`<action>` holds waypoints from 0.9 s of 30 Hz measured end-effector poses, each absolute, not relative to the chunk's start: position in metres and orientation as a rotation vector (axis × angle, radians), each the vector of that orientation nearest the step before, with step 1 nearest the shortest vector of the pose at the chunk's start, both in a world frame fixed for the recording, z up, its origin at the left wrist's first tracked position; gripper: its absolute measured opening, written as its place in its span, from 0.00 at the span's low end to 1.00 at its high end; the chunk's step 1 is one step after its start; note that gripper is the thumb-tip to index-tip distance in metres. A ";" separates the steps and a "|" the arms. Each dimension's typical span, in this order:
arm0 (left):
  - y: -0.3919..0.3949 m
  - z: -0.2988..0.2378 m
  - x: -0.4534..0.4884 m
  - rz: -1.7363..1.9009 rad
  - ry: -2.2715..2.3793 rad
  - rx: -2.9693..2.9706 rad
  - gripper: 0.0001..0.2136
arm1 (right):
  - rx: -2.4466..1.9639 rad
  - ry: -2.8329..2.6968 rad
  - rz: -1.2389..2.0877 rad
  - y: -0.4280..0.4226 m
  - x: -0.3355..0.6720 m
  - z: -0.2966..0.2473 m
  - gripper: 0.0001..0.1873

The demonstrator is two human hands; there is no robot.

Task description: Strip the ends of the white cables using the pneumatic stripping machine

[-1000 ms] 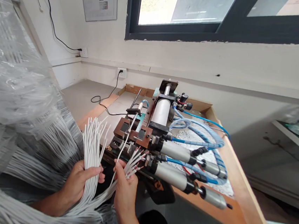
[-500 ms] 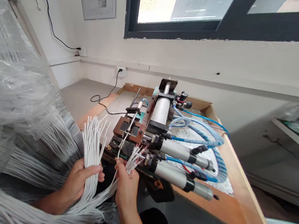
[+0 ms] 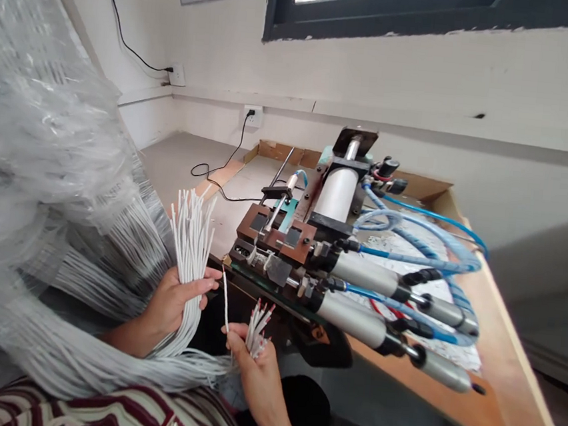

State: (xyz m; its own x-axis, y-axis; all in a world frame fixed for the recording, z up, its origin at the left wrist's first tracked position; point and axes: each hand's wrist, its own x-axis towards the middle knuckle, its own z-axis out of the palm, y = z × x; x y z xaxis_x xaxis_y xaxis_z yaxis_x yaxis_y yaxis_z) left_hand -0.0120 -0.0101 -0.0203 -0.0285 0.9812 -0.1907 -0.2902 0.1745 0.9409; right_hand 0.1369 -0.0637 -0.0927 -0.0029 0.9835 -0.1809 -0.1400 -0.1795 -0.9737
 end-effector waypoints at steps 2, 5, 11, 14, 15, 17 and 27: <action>-0.010 -0.021 -0.011 1.245 1.127 0.885 0.08 | -1.244 -1.026 1.416 -0.069 0.137 -0.093 0.14; -0.012 -0.022 -0.009 1.259 1.143 0.925 0.06 | -1.231 -1.042 1.427 -0.074 0.138 -0.091 0.15; -0.015 -0.022 -0.007 1.243 1.128 0.983 0.05 | -1.215 -1.086 1.441 -0.080 0.138 -0.097 0.16; -0.017 -0.021 -0.006 1.249 1.143 0.975 0.06 | -1.203 -1.114 1.434 -0.084 0.139 -0.099 0.16; -0.018 -0.020 -0.006 1.253 1.149 0.967 0.06 | -1.203 -1.120 1.423 -0.085 0.139 -0.098 0.15; -0.019 -0.019 -0.005 1.253 1.161 0.948 0.07 | -1.200 -1.130 1.409 -0.087 0.140 -0.098 0.15; -0.025 -0.022 -0.006 1.235 1.143 1.008 0.05 | -1.213 -1.138 1.453 -0.096 0.138 -0.104 0.17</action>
